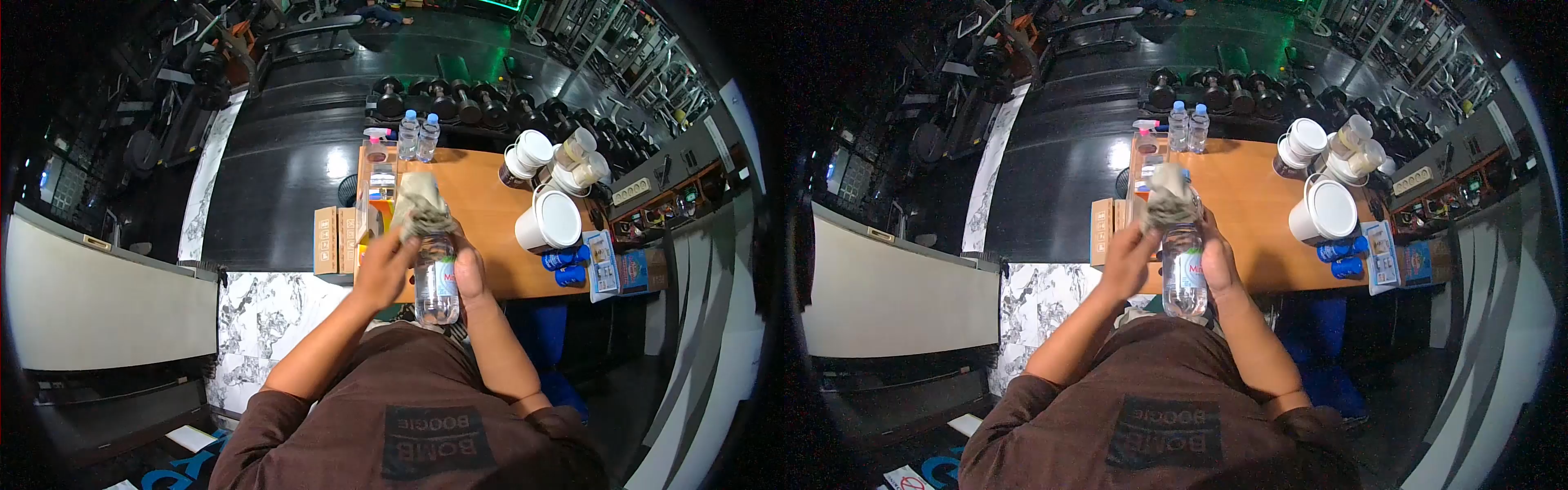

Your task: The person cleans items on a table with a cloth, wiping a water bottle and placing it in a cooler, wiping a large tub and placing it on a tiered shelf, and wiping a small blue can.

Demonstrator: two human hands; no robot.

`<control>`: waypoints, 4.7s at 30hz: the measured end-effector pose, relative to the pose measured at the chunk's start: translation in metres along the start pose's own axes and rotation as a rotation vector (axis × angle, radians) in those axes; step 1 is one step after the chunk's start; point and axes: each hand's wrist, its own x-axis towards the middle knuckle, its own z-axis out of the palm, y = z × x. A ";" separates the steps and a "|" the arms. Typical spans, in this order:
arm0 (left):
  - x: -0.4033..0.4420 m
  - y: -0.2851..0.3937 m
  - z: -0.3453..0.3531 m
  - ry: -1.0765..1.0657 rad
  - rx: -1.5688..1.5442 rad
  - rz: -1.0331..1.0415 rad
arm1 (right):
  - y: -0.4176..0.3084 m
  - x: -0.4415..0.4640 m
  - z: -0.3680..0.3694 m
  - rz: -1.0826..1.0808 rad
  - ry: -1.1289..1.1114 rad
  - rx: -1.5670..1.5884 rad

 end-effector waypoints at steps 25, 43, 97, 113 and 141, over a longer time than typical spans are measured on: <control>-0.025 0.001 0.000 0.158 -0.465 -0.006 | -0.006 0.023 -0.044 0.067 0.222 -0.038; -0.013 0.004 -0.010 0.163 -0.545 -0.019 | -0.018 0.015 -0.020 0.065 0.241 0.003; 0.040 -0.021 -0.045 0.376 -0.407 0.183 | -0.015 0.012 -0.013 0.313 -0.204 0.158; 0.031 0.011 -0.017 0.024 0.221 0.428 | 0.004 0.005 -0.004 0.188 -0.075 0.127; 0.031 0.005 -0.008 0.092 0.015 -0.205 | 0.010 0.008 -0.014 0.209 -0.003 0.111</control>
